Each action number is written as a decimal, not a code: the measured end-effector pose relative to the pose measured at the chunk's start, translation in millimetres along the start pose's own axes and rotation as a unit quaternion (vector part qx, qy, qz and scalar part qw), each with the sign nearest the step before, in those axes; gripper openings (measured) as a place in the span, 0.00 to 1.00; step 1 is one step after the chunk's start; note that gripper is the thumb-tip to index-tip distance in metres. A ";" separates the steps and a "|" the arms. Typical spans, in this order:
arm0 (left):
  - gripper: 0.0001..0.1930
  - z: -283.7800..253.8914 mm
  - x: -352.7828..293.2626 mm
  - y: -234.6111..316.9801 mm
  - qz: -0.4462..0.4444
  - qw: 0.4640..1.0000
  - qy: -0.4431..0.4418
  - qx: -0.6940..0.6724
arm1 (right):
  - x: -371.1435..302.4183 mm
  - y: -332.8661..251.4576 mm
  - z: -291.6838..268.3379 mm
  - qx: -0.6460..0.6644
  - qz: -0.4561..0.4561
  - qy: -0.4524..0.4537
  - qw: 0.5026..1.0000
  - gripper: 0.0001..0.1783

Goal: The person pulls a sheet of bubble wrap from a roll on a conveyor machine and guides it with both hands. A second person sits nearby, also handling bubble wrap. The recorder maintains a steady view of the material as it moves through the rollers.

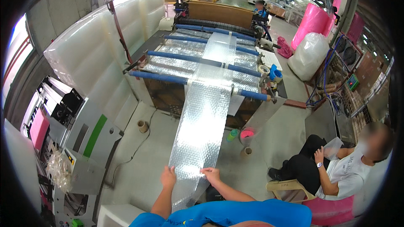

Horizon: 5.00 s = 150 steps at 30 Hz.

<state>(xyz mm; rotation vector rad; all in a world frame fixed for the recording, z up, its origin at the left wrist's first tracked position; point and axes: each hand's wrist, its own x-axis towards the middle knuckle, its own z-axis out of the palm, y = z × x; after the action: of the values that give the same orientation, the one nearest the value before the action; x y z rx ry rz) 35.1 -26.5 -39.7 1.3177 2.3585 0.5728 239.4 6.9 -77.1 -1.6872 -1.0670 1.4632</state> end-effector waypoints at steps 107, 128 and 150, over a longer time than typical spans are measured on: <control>0.31 70.2 117.8 42.0 -0.069 0.984 -0.125 -0.105 | 113.1 -6.0 -48.0 0.003 -0.003 -0.104 0.995 0.13; 0.40 3.2 149.3 62.6 0.026 0.881 -0.329 -0.340 | 59.9 -99.5 -12.5 0.199 -0.161 0.083 0.963 0.30; 0.45 -46.7 56.7 17.7 -0.048 0.945 -0.219 -0.238 | -44.1 -96.5 40.3 0.248 -0.013 -0.157 0.956 0.10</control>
<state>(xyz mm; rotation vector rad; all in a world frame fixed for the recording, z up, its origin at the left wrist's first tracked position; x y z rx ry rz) -3.8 23.2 1.8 0.9790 1.7667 0.6823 182.3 10.1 21.0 -1.1092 -0.7802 1.8370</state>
